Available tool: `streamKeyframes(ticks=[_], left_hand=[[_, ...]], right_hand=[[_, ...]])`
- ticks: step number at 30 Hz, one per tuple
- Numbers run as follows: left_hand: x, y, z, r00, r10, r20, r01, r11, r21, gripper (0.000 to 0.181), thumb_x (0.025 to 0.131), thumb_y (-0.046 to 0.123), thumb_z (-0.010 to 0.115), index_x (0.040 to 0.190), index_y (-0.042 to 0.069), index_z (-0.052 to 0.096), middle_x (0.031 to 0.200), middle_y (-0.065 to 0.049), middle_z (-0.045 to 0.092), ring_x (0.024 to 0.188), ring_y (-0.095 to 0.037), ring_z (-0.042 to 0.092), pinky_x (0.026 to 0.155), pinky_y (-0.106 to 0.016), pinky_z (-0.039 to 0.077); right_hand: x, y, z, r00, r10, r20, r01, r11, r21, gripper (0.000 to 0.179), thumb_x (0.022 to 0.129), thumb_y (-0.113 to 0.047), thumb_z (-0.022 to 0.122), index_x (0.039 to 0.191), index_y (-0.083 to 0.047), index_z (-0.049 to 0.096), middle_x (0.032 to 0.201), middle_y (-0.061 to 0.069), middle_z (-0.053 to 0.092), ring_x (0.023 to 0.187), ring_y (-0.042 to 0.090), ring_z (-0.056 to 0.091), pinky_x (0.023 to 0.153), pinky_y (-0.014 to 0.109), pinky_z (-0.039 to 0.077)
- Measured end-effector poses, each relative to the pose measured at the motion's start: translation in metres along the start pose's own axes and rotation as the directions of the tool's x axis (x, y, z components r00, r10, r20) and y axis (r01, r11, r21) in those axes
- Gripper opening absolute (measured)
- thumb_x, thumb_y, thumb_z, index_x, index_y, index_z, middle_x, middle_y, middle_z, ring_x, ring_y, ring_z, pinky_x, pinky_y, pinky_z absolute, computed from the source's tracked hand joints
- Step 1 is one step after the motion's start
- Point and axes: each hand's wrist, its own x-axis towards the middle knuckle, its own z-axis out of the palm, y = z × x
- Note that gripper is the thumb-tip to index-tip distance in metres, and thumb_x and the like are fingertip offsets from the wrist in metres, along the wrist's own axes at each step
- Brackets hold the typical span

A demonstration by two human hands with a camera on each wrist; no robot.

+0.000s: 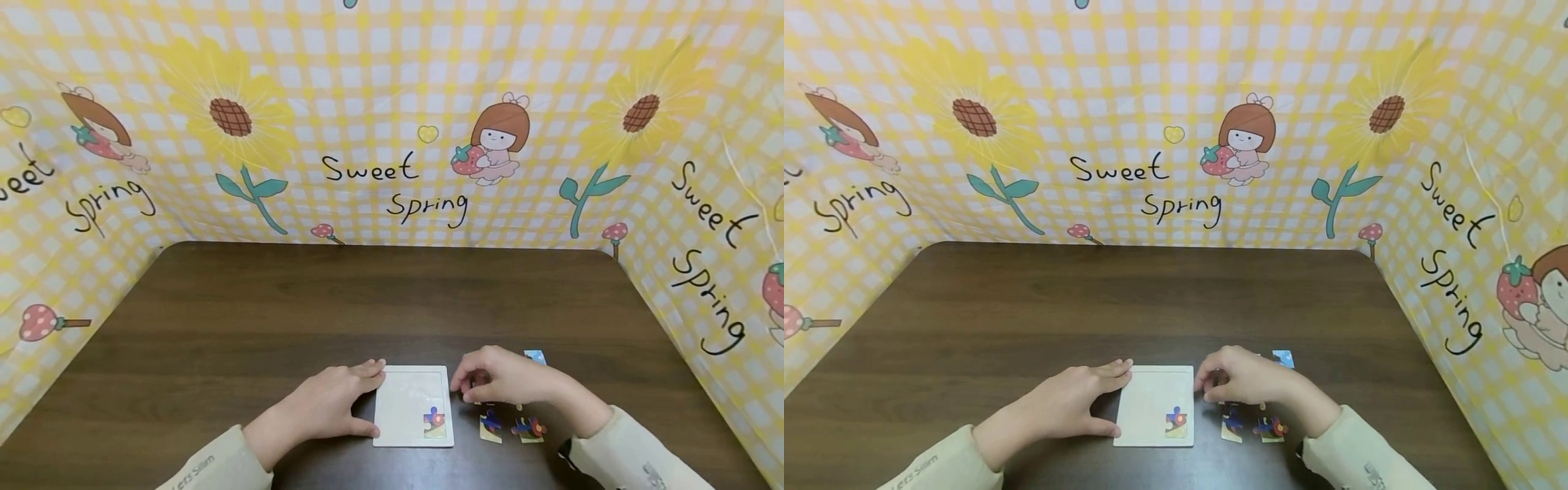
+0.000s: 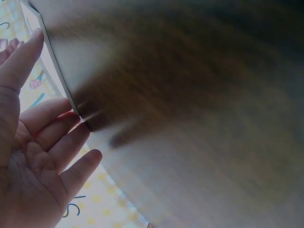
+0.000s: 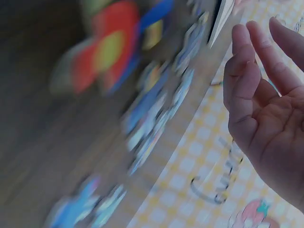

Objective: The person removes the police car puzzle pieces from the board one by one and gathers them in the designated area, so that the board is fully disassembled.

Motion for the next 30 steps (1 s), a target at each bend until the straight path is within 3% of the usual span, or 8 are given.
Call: streamKeyframes(ticks=[7, 17, 25, 30], left_hand=[[0.000, 0.000, 0.000, 1.000, -0.008, -0.007, 0.008, 1.000, -0.004, 0.079, 0.079, 0.051, 0.078, 0.141, 0.007, 0.057, 0.152, -0.011, 0.048, 0.137, -0.025, 0.051, 0.105, -0.049, 0.047], [0.001, 0.001, 0.000, 1.000, -0.018, -0.001, 0.018, 1.000, -0.018, 0.079, 0.079, 0.051, 0.078, 0.142, 0.008, 0.056, 0.153, -0.010, 0.048, 0.138, -0.025, 0.051, 0.105, -0.050, 0.047], [0.000, -0.001, 0.002, 1.000, -0.008, -0.021, 0.007, 1.000, -0.014, 0.080, 0.079, 0.051, 0.079, 0.141, 0.008, 0.056, 0.152, -0.010, 0.048, 0.137, -0.026, 0.052, 0.105, -0.049, 0.047], [0.000, -0.001, 0.002, 1.000, 0.000, -0.026, 0.000, 1.000, -0.019, 0.079, 0.079, 0.051, 0.079, 0.141, 0.007, 0.056, 0.152, -0.011, 0.049, 0.136, -0.026, 0.052, 0.105, -0.049, 0.047]], right_hand=[[0.023, -0.013, 0.014, 0.997, 0.001, 0.083, 0.005, 0.997, -0.076, 0.010, 0.090, -0.006, 0.071, 0.099, -0.007, 0.074, 0.083, -0.007, 0.060, 0.066, -0.002, 0.047, 0.060, 0.016, 0.045], [0.031, -0.016, 0.024, 0.997, 0.008, 0.076, 0.004, 0.988, -0.154, 0.008, 0.087, -0.003, 0.073, 0.093, -0.007, 0.075, 0.080, -0.003, 0.060, 0.068, -0.003, 0.047, 0.064, 0.015, 0.045], [0.031, -0.016, 0.025, 0.997, 0.035, 0.069, -0.028, 0.994, -0.108, 0.009, 0.087, 0.000, 0.072, 0.093, -0.007, 0.074, 0.082, 0.000, 0.061, 0.071, -0.002, 0.048, 0.065, 0.017, 0.047], [0.031, -0.012, 0.026, 0.997, 0.045, 0.065, -0.044, 0.999, -0.029, 0.009, 0.086, 0.001, 0.072, 0.093, -0.006, 0.073, 0.080, -0.001, 0.062, 0.069, -0.001, 0.050, 0.064, 0.017, 0.047]])
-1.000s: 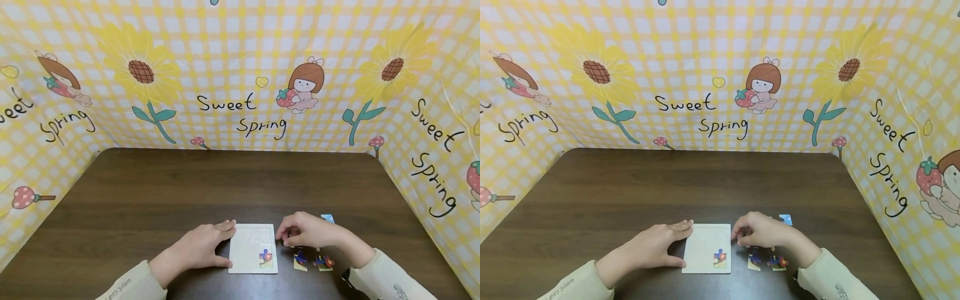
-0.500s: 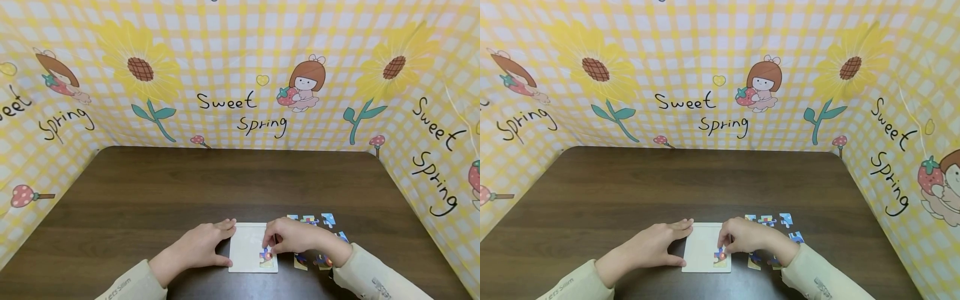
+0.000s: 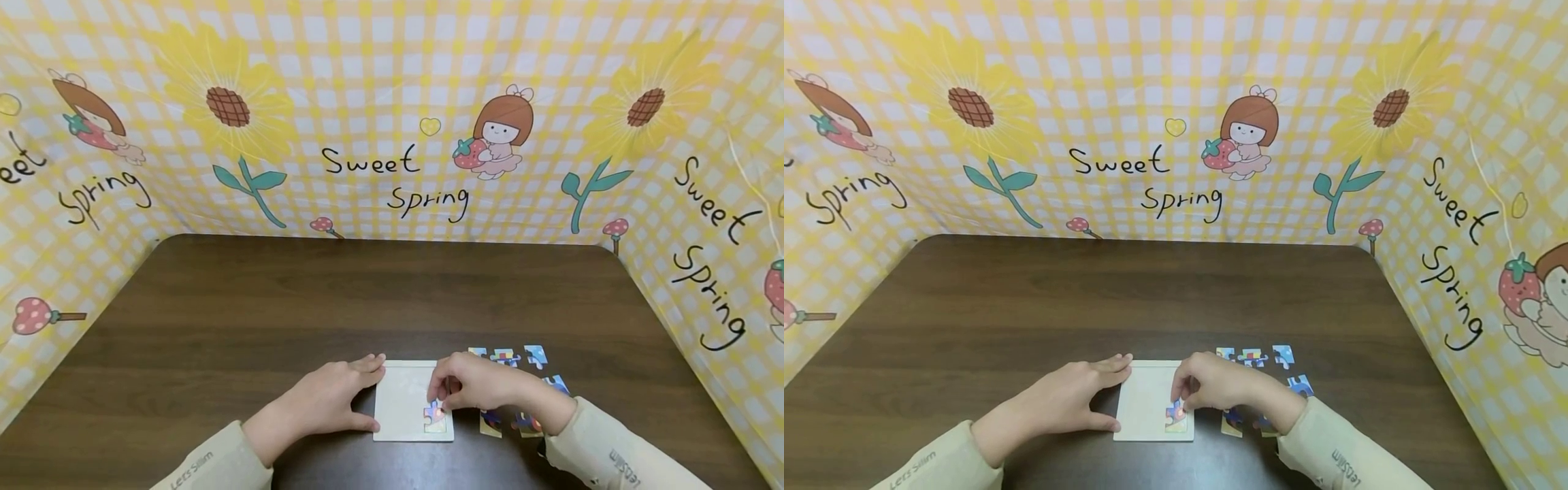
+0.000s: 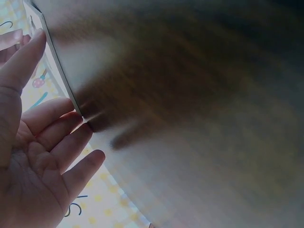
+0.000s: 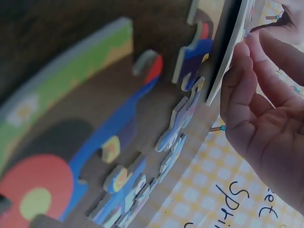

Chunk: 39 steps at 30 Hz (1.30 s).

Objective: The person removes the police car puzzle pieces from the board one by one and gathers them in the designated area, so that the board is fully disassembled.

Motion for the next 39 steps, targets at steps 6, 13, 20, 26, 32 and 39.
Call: streamKeyframes(ticks=[6, 13, 20, 26, 32, 39], left_hand=[[0.000, 0.000, 0.000, 1.000, 0.004, -0.005, -0.004, 1.000, 0.003, 0.079, 0.079, 0.051, 0.079, 0.141, 0.007, 0.056, 0.151, -0.011, 0.049, 0.136, -0.026, 0.053, 0.105, -0.048, 0.048], [0.000, -0.001, -0.001, 1.000, 0.002, -0.009, -0.002, 1.000, -0.004, 0.079, 0.079, 0.050, 0.079, 0.141, 0.007, 0.056, 0.151, -0.011, 0.049, 0.136, -0.026, 0.053, 0.105, -0.048, 0.047], [-0.001, 0.000, 0.000, 1.000, 0.001, -0.007, -0.001, 1.000, -0.012, 0.079, 0.079, 0.050, 0.079, 0.141, 0.007, 0.056, 0.151, -0.011, 0.049, 0.136, -0.027, 0.053, 0.105, -0.049, 0.047], [-0.002, 0.000, 0.000, 1.000, 0.002, -0.006, -0.002, 1.000, -0.012, 0.079, 0.079, 0.050, 0.079, 0.141, 0.007, 0.056, 0.151, -0.011, 0.049, 0.137, -0.026, 0.052, 0.105, -0.047, 0.047], [-0.004, 0.000, 0.001, 1.000, 0.001, 0.001, -0.001, 1.000, -0.005, 0.079, 0.080, 0.049, 0.078, 0.142, 0.007, 0.055, 0.152, -0.011, 0.048, 0.137, -0.026, 0.051, 0.105, -0.048, 0.048], [-0.003, 0.001, -0.001, 1.000, 0.010, 0.004, -0.010, 1.000, 0.008, 0.078, 0.081, 0.048, 0.078, 0.143, 0.006, 0.054, 0.152, -0.011, 0.048, 0.138, -0.026, 0.051, 0.104, -0.048, 0.048]], right_hand=[[0.002, 0.003, -0.002, 1.000, 0.009, 0.000, -0.009, 0.995, 0.095, 0.008, 0.087, 0.003, 0.069, 0.090, -0.003, 0.073, 0.075, 0.000, 0.065, 0.066, 0.000, 0.051, 0.062, 0.017, 0.048], [0.003, 0.000, -0.001, 0.999, 0.038, 0.017, -0.040, 0.986, 0.159, 0.009, 0.085, 0.005, 0.070, 0.089, -0.002, 0.068, 0.072, 0.000, 0.063, 0.065, 0.002, 0.054, 0.061, 0.017, 0.047], [0.003, -0.002, 0.002, 0.998, 0.058, 0.038, -0.064, 0.986, 0.157, 0.016, 0.083, 0.009, 0.069, 0.089, -0.005, 0.065, 0.072, -0.004, 0.059, 0.066, 0.003, 0.052, 0.061, 0.017, 0.046], [0.002, -0.002, -0.001, 1.000, 0.007, 0.025, -0.010, 0.988, 0.153, 0.014, 0.085, 0.010, 0.066, 0.091, -0.003, 0.065, 0.075, 0.002, 0.062, 0.067, 0.002, 0.053, 0.062, 0.017, 0.047], [-0.003, 0.001, -0.006, 1.000, -0.015, 0.021, 0.011, 0.982, 0.187, 0.010, 0.089, 0.007, 0.064, 0.094, -0.001, 0.066, 0.076, 0.004, 0.062, 0.068, 0.002, 0.052, 0.062, 0.016, 0.046], [-0.017, 0.007, -0.017, 0.999, -0.035, -0.031, 0.040, 0.984, 0.175, 0.009, 0.091, 0.003, 0.063, 0.096, -0.003, 0.066, 0.081, 0.007, 0.065, 0.074, 0.004, 0.056, 0.067, 0.020, 0.050]])
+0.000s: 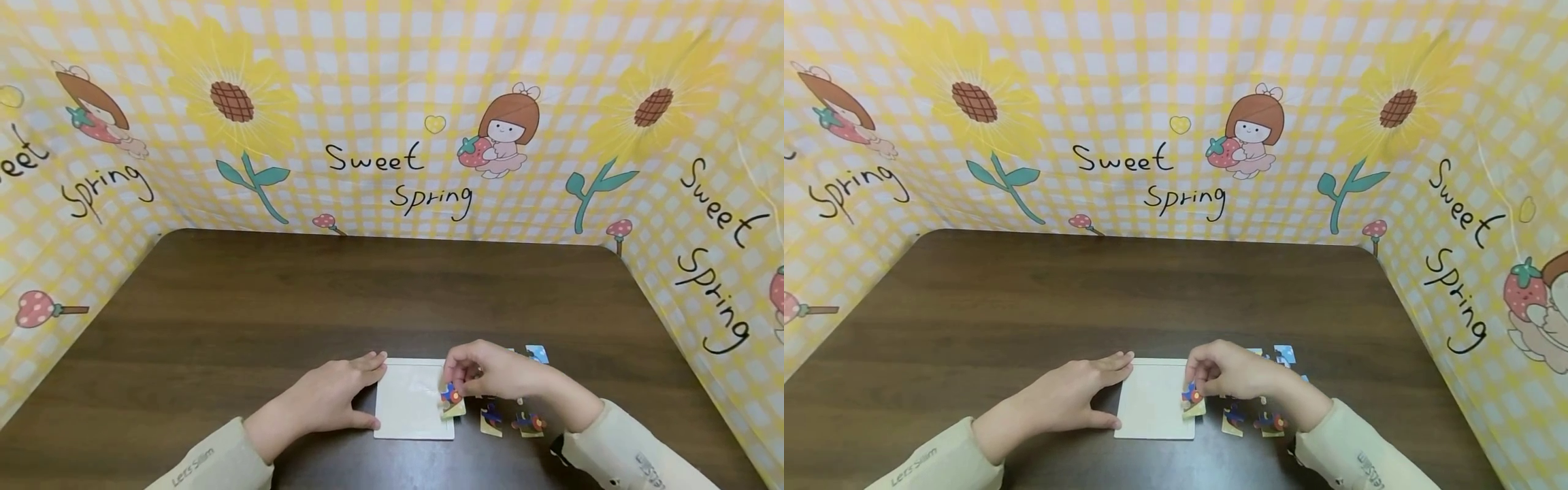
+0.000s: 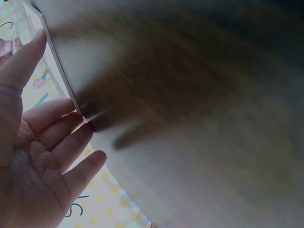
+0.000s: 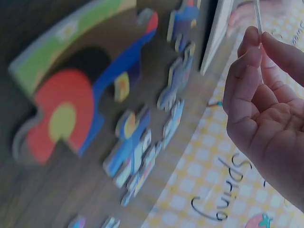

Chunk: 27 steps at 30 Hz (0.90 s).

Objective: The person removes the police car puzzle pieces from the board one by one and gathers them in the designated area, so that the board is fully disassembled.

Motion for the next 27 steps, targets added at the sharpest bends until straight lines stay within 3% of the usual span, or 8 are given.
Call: streamKeyframes(ticks=[6, 17, 27], left_hand=[[0.000, 0.002, -0.003, 1.000, -0.016, 0.017, 0.017, 1.000, -0.006, 0.080, 0.081, 0.050, 0.077, 0.144, 0.006, 0.053, 0.154, -0.010, 0.046, 0.139, -0.025, 0.049, 0.105, -0.047, 0.047], [0.000, 0.002, -0.003, 1.000, 0.008, 0.000, -0.008, 1.000, 0.014, 0.078, 0.081, 0.047, 0.078, 0.143, 0.006, 0.054, 0.152, -0.011, 0.048, 0.138, -0.024, 0.051, 0.105, -0.047, 0.048], [0.001, 0.001, -0.003, 1.000, 0.022, -0.004, -0.022, 0.999, 0.024, 0.077, 0.081, 0.048, 0.077, 0.142, 0.005, 0.055, 0.152, -0.012, 0.049, 0.137, -0.025, 0.051, 0.104, -0.047, 0.048]], right_hand=[[-0.019, 0.003, -0.012, 0.998, 0.005, -0.066, -0.004, 1.000, 0.015, 0.006, 0.093, -0.001, 0.063, 0.098, -0.004, 0.065, 0.085, 0.006, 0.065, 0.079, 0.006, 0.058, 0.071, 0.023, 0.052], [-0.062, 0.018, -0.029, 0.989, 0.009, -0.151, -0.005, 1.000, 0.030, 0.008, 0.095, -0.005, 0.063, 0.103, -0.006, 0.064, 0.087, 0.008, 0.065, 0.081, 0.008, 0.061, 0.073, 0.025, 0.054], [-0.098, 0.035, -0.039, 0.982, 0.027, -0.188, -0.011, 0.996, 0.089, 0.010, 0.095, -0.002, 0.060, 0.106, -0.001, 0.062, 0.090, 0.009, 0.064, 0.077, 0.013, 0.060, 0.061, 0.025, 0.049]])
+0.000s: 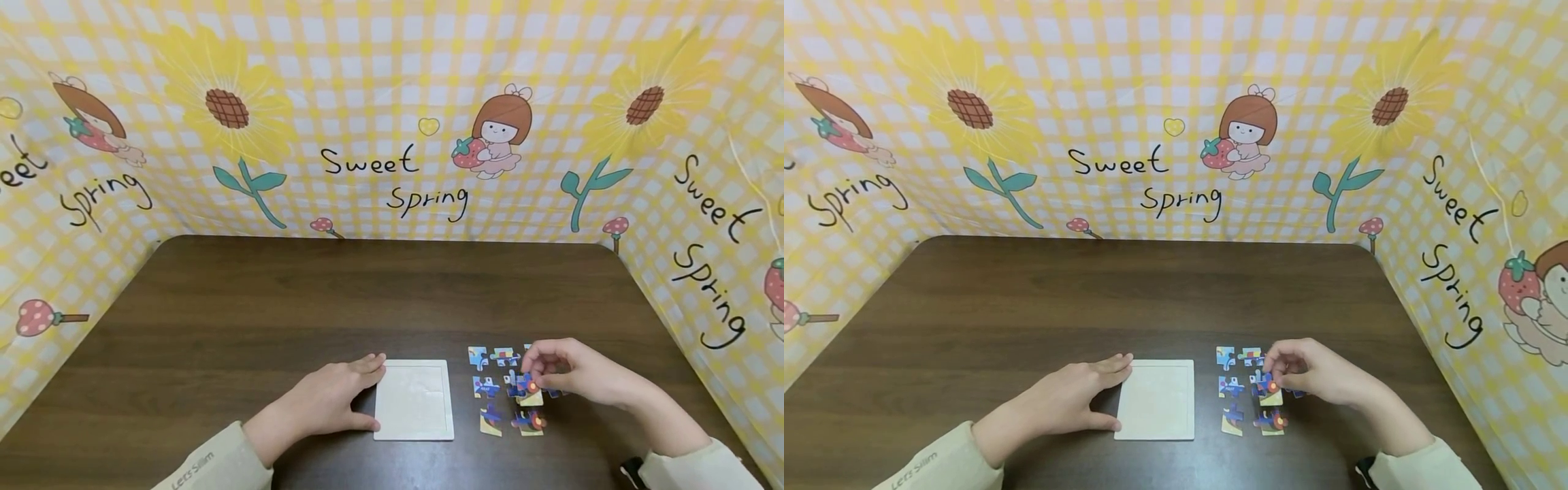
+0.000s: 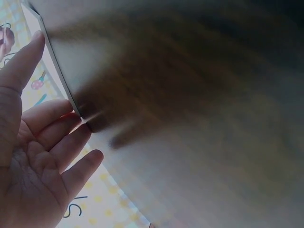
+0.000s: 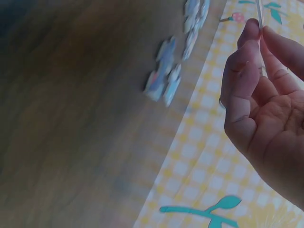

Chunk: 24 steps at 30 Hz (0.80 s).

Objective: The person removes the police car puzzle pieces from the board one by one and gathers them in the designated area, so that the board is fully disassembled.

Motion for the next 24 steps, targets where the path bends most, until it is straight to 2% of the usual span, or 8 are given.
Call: streamKeyframes(ticks=[7, 16, 19, 24], left_hand=[[0.000, -0.001, 0.000, 1.000, 0.000, -0.008, 0.000, 1.000, -0.005, 0.076, 0.081, 0.047, 0.078, 0.141, 0.005, 0.056, 0.150, -0.012, 0.050, 0.137, -0.025, 0.052, 0.104, -0.046, 0.049], [0.002, -0.001, 0.000, 1.000, 0.007, 0.001, -0.007, 1.000, -0.008, 0.076, 0.081, 0.046, 0.078, 0.141, 0.006, 0.055, 0.151, -0.012, 0.050, 0.137, -0.025, 0.051, 0.104, -0.047, 0.048], [0.003, -0.001, 0.000, 1.000, 0.005, 0.006, -0.005, 1.000, -0.001, 0.076, 0.082, 0.046, 0.078, 0.142, 0.006, 0.055, 0.151, -0.012, 0.050, 0.138, -0.025, 0.051, 0.105, -0.046, 0.048], [0.003, 0.001, -0.001, 1.000, -0.002, 0.017, 0.002, 1.000, 0.006, 0.075, 0.082, 0.045, 0.078, 0.142, 0.005, 0.055, 0.151, -0.012, 0.049, 0.138, -0.026, 0.051, 0.104, -0.045, 0.049]], right_hand=[[-0.018, 0.012, -0.009, 1.000, -0.017, -0.008, 0.017, 1.000, -0.019, 0.011, 0.095, 0.000, 0.060, 0.106, -0.002, 0.064, 0.090, 0.011, 0.067, 0.078, 0.018, 0.063, 0.068, 0.026, 0.052], [-0.043, 0.029, -0.016, 1.000, 0.019, 0.017, -0.019, 1.000, 0.021, 0.012, 0.095, 0.002, 0.059, 0.106, 0.000, 0.063, 0.088, 0.003, 0.066, 0.079, 0.009, 0.062, 0.068, 0.025, 0.052], [-0.048, 0.033, -0.017, 1.000, 0.023, 0.016, -0.023, 1.000, 0.018, 0.012, 0.094, 0.003, 0.059, 0.105, 0.001, 0.062, 0.085, 0.005, 0.064, 0.078, 0.007, 0.061, 0.065, 0.025, 0.051], [-0.049, 0.037, -0.015, 0.999, -0.009, 0.032, 0.008, 1.000, 0.015, 0.011, 0.093, 0.005, 0.060, 0.104, 0.002, 0.062, 0.081, 0.016, 0.062, 0.075, 0.011, 0.062, 0.064, 0.025, 0.051]])
